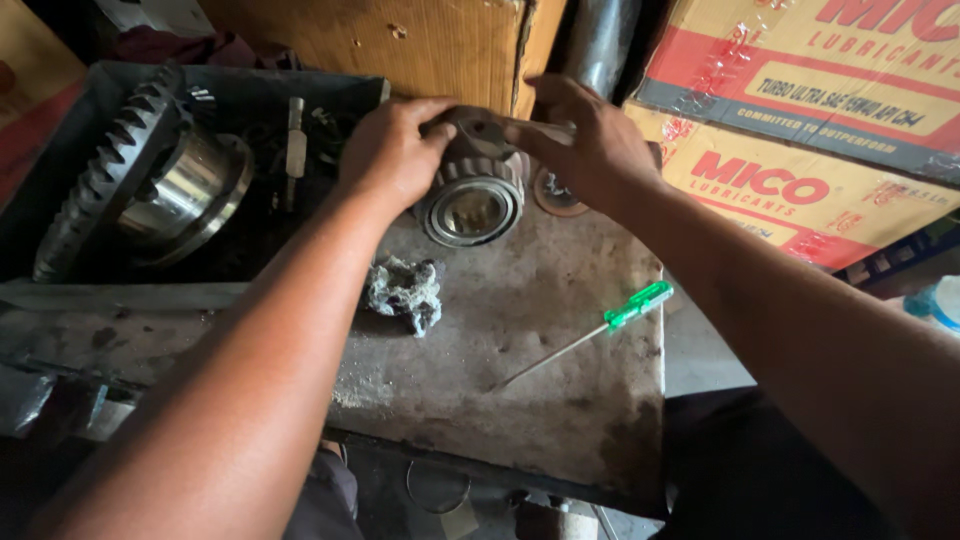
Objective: The person cleans and reassembles mechanical components including a bearing and gear assembly by hand using a screwdriver and a cloth on a metal workbench.
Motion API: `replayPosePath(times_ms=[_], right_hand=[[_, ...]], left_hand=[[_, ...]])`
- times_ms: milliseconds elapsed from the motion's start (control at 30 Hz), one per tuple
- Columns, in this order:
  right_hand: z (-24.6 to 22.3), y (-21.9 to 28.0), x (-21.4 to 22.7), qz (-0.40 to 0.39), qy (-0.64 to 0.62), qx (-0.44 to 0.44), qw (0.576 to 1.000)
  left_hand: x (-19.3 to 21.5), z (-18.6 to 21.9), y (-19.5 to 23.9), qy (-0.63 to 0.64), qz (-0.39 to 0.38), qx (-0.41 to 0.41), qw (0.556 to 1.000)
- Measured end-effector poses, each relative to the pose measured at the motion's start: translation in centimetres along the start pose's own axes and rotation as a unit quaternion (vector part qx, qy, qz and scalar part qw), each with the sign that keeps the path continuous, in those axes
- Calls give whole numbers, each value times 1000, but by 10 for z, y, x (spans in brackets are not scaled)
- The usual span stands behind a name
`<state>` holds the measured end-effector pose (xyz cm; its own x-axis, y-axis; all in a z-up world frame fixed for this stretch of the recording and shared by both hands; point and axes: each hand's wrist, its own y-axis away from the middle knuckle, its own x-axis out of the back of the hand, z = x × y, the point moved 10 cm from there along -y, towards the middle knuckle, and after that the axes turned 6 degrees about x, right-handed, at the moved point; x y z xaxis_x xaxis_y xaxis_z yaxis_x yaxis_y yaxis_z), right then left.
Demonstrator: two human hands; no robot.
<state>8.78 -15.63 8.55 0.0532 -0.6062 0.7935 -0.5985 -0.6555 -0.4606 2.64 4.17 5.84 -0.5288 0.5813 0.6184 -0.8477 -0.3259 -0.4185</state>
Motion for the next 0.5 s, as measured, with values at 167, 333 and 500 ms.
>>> replayPosePath(times_ms=[167,333,500], right_hand=[[-27,-26,-35,-66,24,21,997],[-32,-28,-61,-158,-19,-13,987],[-27,-34,-75,-194,-18,-73,978]], left_hand=[[-1,3,-1,-20,-42,24,999],[17,-9,4,-102,-81,76,989],[29,-32,14,-189,-147,191,952]])
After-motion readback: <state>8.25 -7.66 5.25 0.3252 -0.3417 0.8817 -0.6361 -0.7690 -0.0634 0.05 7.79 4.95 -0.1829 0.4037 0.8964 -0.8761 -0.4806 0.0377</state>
